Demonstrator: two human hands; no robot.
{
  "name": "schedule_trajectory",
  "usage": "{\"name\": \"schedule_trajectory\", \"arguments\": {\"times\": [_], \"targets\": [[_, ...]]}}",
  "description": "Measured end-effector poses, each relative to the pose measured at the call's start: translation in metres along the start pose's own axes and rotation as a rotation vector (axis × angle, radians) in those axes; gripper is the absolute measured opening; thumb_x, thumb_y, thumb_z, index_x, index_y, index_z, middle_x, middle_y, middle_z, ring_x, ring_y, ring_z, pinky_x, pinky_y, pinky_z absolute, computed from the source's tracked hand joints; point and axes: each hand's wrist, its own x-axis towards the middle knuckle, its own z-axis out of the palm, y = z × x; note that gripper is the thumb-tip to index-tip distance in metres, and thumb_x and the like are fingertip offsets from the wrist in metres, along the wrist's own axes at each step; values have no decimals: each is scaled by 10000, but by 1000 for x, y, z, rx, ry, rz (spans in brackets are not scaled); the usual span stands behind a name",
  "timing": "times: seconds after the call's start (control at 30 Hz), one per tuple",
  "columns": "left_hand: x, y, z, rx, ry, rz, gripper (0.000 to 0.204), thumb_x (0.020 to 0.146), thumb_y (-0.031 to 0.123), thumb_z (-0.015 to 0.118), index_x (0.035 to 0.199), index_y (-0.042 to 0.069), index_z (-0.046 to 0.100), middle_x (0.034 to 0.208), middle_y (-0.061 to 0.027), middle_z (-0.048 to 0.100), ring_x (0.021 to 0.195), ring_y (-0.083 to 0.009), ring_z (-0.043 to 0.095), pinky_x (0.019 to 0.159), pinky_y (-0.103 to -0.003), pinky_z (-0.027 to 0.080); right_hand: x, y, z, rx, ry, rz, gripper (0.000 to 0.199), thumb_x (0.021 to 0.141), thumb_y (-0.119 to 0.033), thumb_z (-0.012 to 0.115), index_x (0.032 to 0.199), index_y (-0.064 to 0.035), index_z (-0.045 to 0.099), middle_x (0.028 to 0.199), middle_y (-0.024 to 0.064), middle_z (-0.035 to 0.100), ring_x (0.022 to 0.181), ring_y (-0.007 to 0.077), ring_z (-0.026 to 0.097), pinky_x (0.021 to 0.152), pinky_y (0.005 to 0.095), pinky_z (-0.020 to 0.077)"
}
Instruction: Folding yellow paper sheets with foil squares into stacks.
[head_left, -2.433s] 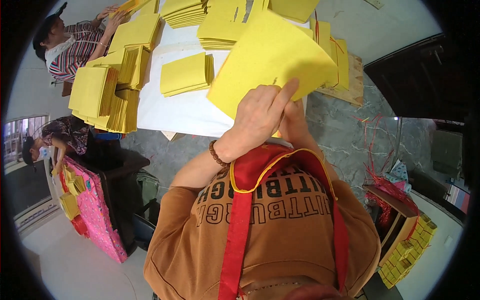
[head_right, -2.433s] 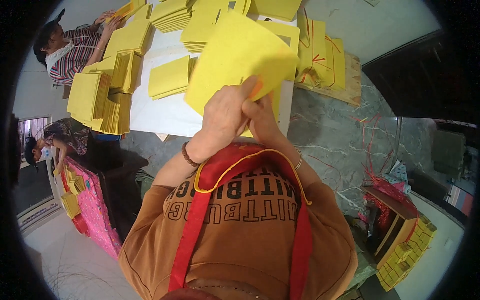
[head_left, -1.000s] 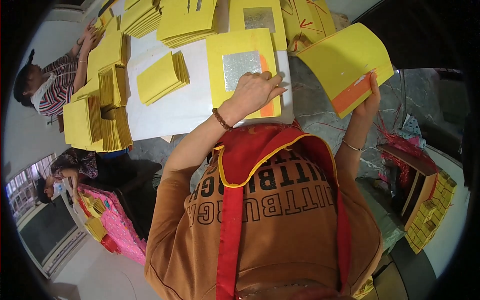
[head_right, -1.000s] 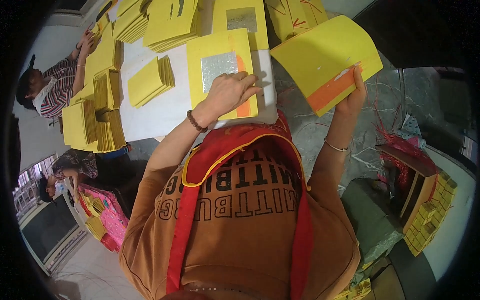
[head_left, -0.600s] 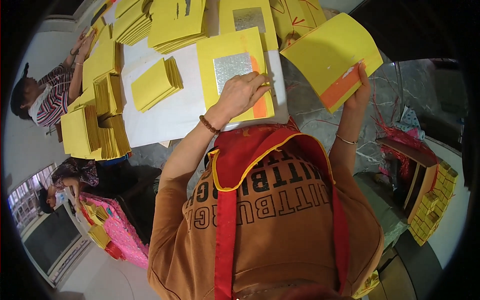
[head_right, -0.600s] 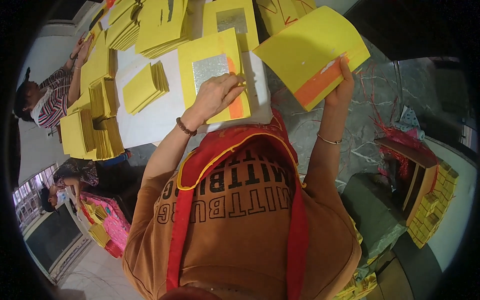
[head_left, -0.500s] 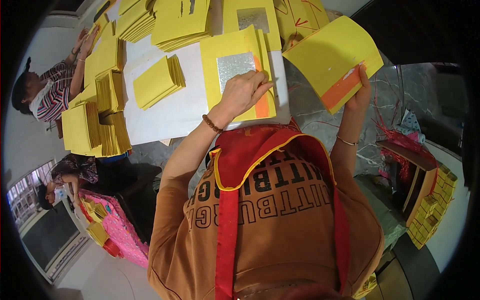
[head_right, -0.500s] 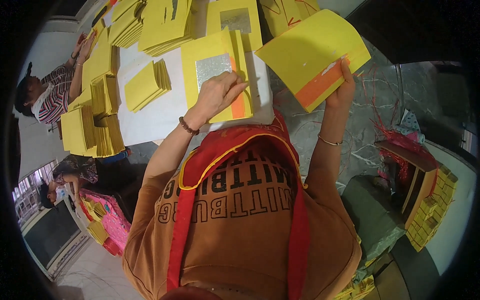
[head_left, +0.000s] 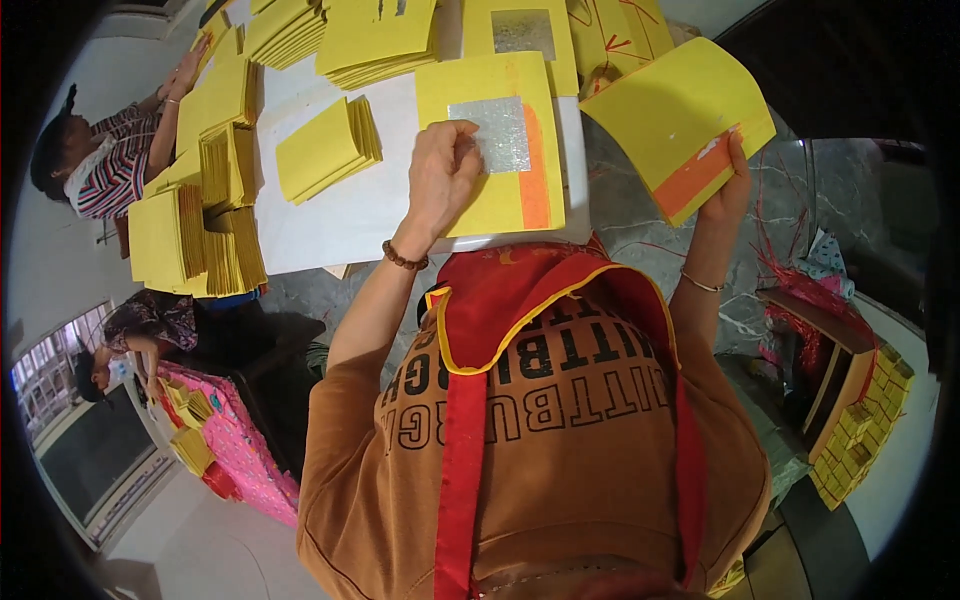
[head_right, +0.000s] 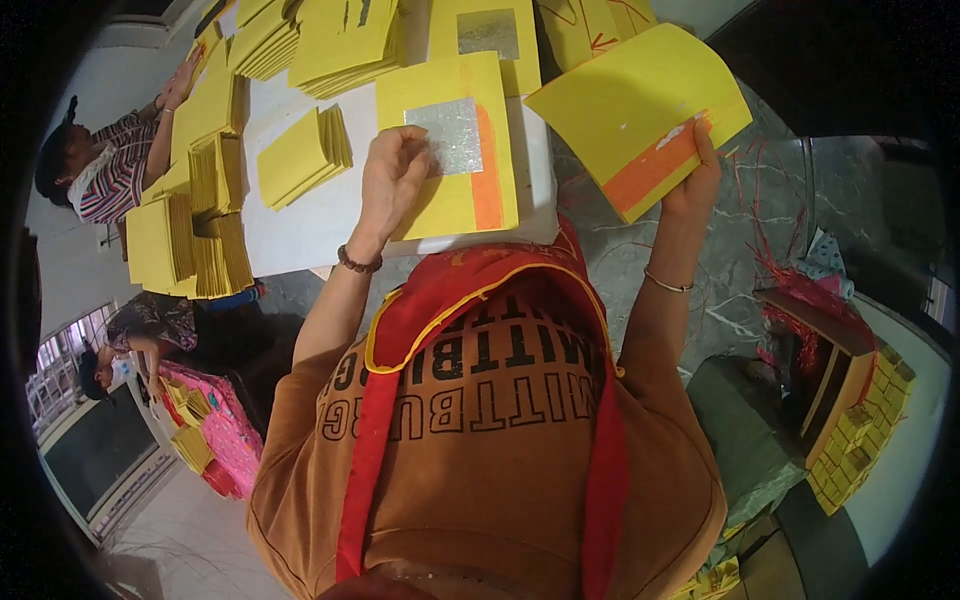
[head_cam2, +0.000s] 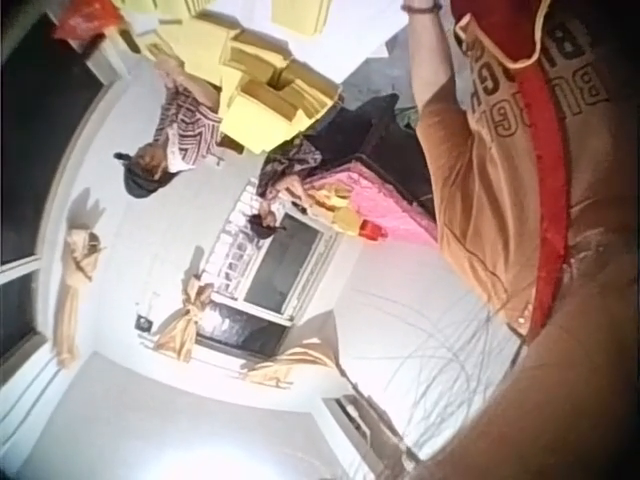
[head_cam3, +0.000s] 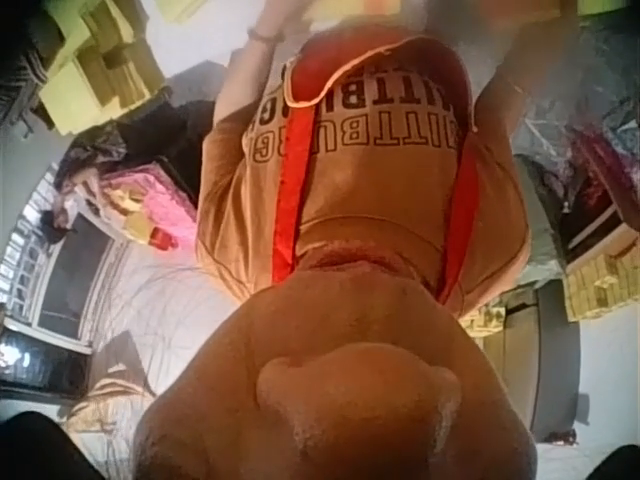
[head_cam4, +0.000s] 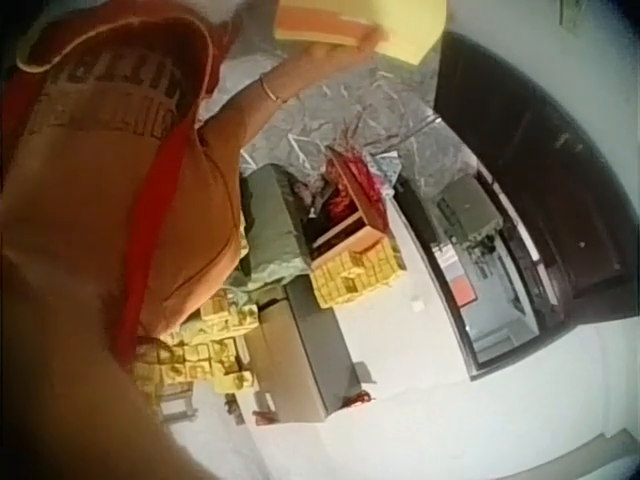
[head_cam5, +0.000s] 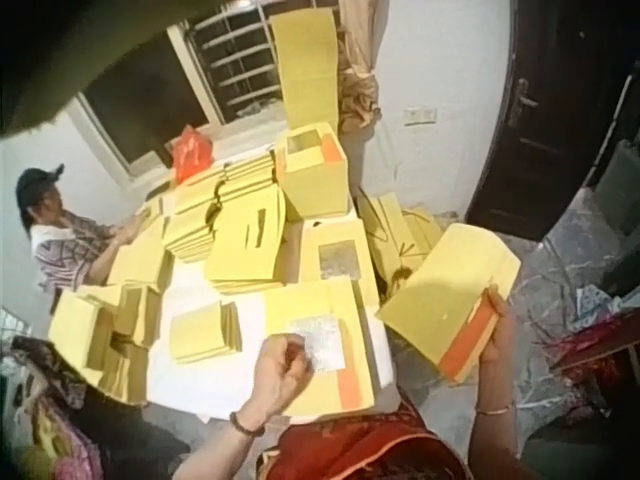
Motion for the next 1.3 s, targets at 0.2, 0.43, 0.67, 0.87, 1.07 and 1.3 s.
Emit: {"name": "schedule_trajectory", "arguments": {"times": [0.2,0.43,0.67,0.87,1.07,1.3], "targets": [[-32,4,-16,402,-263,313,675,657,377,708,1229,143,435,1295,-170,334,1206,-372,275,955,-488,245,-1,2,1,-74,60,-47,360,881,-173,498,1202,-25,428,1174,118,507,1085,252,485,936,400,388],[-46,1,-26,460,-430,269,837,608,416,728,1320,203,342,1352,-160,280,1267,-359,212,998,-529,173,-5,-3,8,-62,-1,-45,385,897,-169,461,1241,-19,374,1208,111,472,1099,245,471,939,383,382],[-48,-4,-29,522,-450,316,791,651,441,678,1323,190,345,1365,-136,279,1268,-336,231,994,-512,206,-2,-2,1,-78,13,-43,401,891,-188,474,1249,-33,380,1225,122,466,1110,263,468,944,410,384],[-38,14,-37,444,-421,317,621,754,386,627,1291,173,399,1343,-143,319,1256,-319,262,996,-471,220,0,5,1,-8,-94,81,387,890,-185,473,1233,-25,391,1201,111,481,1094,240,478,936,380,386],[-10,24,-32,-513,-185,-155,424,922,310,420,1238,28,418,1127,-108,534,1007,-185,521,848,-296,411,-16,40,55,119,-297,380,352,888,-206,480,1191,-33,437,1144,104,531,1038,232,524,903,375,418],[11,27,-16,-1143,-386,-277,527,926,294,422,1338,39,216,1083,-132,531,927,-160,548,796,-274,444,-26,46,59,107,-301,485,347,891,-209,476,1184,-27,442,1126,106,544,1016,233,542,867,370,444]]}}
